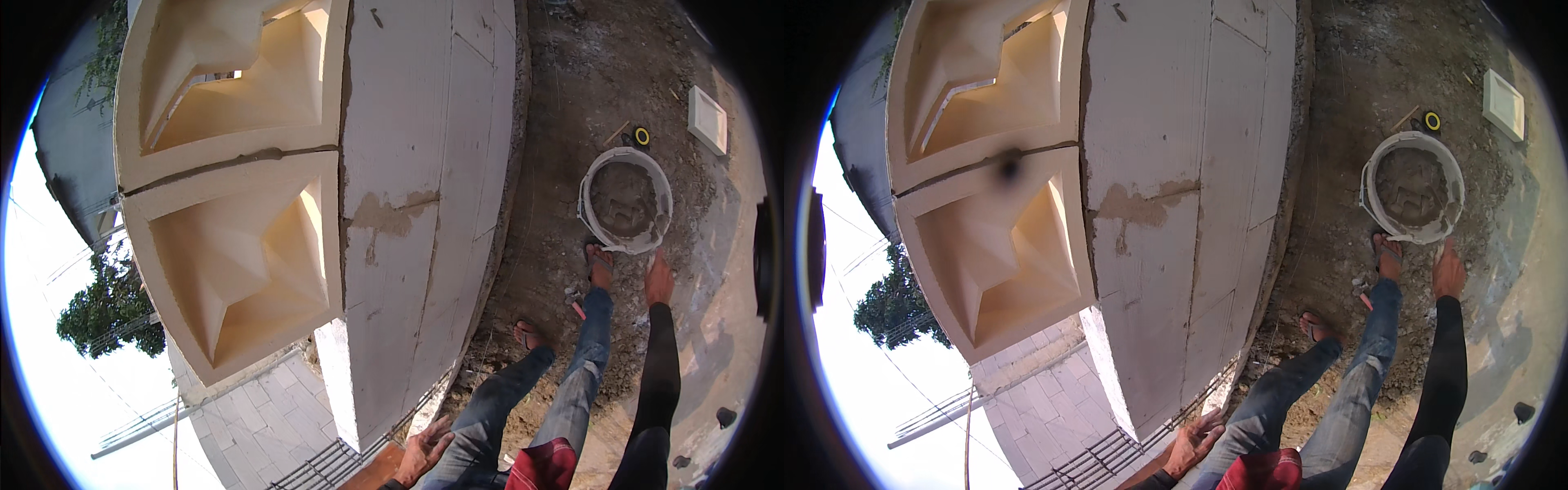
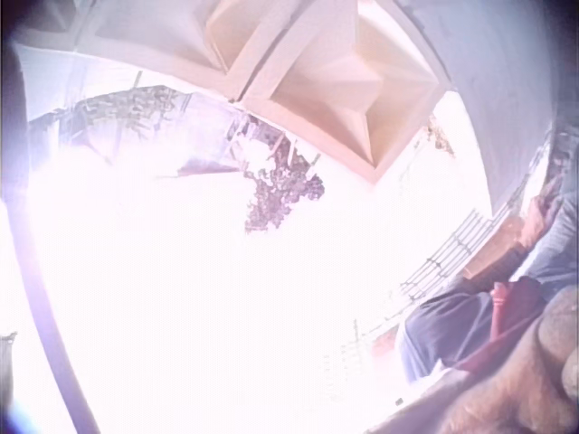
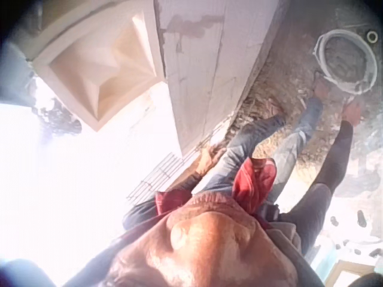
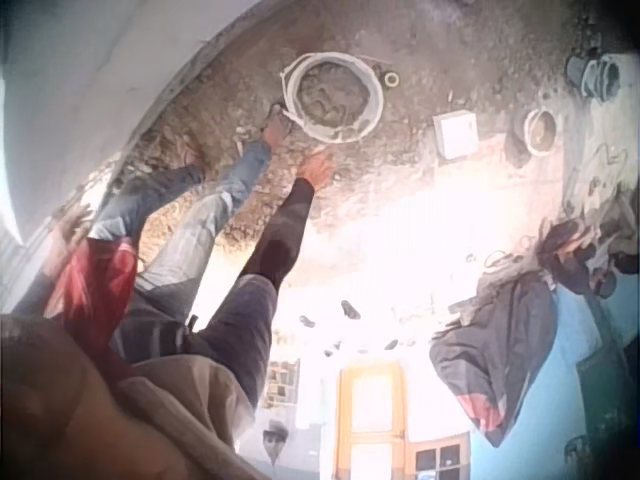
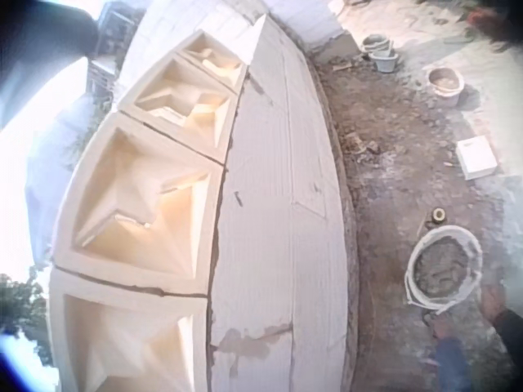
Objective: The person applies mortar to a concrete wall using a trowel and places decorative concrete blocks along the top edge. They use a hammer and a level to position and secure the blocks and continue adding mortar between the blocks.
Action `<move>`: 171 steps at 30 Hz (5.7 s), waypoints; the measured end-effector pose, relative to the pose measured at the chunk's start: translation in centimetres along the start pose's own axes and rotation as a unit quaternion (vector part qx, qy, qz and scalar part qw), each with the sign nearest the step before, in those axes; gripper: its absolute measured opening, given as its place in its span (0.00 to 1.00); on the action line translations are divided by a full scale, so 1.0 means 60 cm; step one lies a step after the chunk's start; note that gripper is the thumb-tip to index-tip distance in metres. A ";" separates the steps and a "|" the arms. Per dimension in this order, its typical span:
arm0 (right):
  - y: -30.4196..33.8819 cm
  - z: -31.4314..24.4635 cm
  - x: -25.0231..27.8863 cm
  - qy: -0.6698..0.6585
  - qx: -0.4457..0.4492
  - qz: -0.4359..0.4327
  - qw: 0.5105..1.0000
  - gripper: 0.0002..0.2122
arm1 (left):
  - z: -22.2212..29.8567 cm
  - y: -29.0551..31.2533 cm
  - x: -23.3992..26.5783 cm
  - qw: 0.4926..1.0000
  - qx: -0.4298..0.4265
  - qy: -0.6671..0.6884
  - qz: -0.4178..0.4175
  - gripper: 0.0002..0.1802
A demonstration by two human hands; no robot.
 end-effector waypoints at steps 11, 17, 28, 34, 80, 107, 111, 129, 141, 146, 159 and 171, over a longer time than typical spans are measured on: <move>0.158 -0.288 0.281 -0.586 -0.064 -0.113 0.800 0.18 | 0.271 0.006 0.092 0.791 -0.337 -0.054 0.508 0.24; 0.285 -0.511 0.491 -0.696 0.128 -0.268 0.653 0.16 | 0.221 0.051 0.082 0.827 -0.288 -0.124 0.467 0.24; 0.272 -0.659 0.502 -0.737 0.189 -0.308 0.571 0.17 | 0.173 0.117 0.069 0.846 -0.256 -0.142 0.445 0.24; 0.302 -0.698 0.549 -0.757 0.200 -0.330 0.527 0.16 | 0.151 0.123 0.071 0.845 -0.257 -0.132 0.449 0.24; 0.190 -0.587 0.578 -0.883 -0.122 -0.155 0.425 0.24 | 0.427 -0.151 0.132 0.855 -0.354 0.173 0.338 0.32; 0.153 -0.568 0.577 -0.839 -0.087 -0.224 0.489 0.25 | 0.370 -0.216 0.089 0.887 -0.299 0.277 0.216 0.28; 0.125 -0.448 0.594 -0.742 -0.093 -0.237 0.620 0.24 | 0.368 -0.219 0.086 0.898 -0.329 0.142 0.255 0.34; 0.074 -0.312 1.022 -0.318 0.164 0.063 0.932 0.17 | 0.445 -0.186 0.119 0.796 -0.364 0.041 0.482 0.58; 0.213 -0.971 1.324 0.032 0.520 0.171 0.837 0.16 | 0.439 -0.172 0.121 0.836 -0.359 0.100 0.403 0.65; 0.165 -1.214 1.198 0.267 0.732 0.075 0.622 0.14 | 0.435 -0.165 0.127 0.847 -0.349 0.123 0.381 0.64; -0.065 -1.338 0.858 0.527 0.722 -0.162 0.418 0.11 | 0.440 -0.152 0.114 0.867 -0.293 0.098 0.391 0.56; -0.139 -1.320 0.832 0.513 0.688 -0.269 0.438 0.09 | 0.440 -0.160 0.103 0.860 -0.273 0.050 0.428 0.40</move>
Point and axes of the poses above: each hand's wrist, its own y-axis away from the middle knuckle, its own x-axis out of the back of the hand, z = x × y, the point moved 1 cm from there along -y, towards the middle knuckle, and after that the axes turned 5 degrees about z, right-handed, at the moved point
